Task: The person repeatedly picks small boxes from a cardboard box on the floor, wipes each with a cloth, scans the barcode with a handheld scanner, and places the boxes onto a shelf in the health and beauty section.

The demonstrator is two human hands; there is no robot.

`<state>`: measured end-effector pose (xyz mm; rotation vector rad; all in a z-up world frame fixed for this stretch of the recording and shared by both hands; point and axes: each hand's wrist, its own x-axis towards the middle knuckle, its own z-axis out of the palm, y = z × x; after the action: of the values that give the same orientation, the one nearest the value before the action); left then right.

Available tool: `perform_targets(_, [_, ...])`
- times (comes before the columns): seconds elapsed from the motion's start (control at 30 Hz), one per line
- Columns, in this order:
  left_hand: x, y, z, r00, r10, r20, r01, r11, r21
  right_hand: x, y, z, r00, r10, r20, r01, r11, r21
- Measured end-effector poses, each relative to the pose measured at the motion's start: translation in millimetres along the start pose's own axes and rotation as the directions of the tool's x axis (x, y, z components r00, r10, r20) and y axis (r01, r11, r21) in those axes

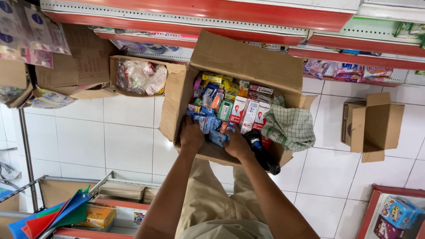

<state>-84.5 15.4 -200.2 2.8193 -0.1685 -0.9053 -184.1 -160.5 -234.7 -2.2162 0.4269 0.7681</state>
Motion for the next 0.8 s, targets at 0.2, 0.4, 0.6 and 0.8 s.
perform_targets(0.2, [21.0,21.8,-26.5,0.987,0.095,0.129,-0.108,0.989,0.099,-15.7,-12.8,-6.3,0.99,0.093,0.109,-0.084,0.993,-0.085])
perform_targets(0.4, [60.5,26.2,-17.5,0.934,0.003,0.357,-0.073,0.98,0.183,-42.4,-24.5,-13.5,0.997,-0.002,-0.079,0.007,0.998,0.064])
perform_targets(0.6, [95.0,11.2,32.8,0.982,0.185,-0.042,-0.189,0.977,-0.102,-59.0,-14.0,-14.9,0.966,-0.129,-0.224,0.168,0.972,0.164])
perform_targets(0.8, [80.0,45.2,-0.2,0.977,0.108,0.182,-0.095,0.992,-0.079,-63.7,-27.7,-29.1,0.979,-0.061,-0.196,0.113,0.958,0.264])
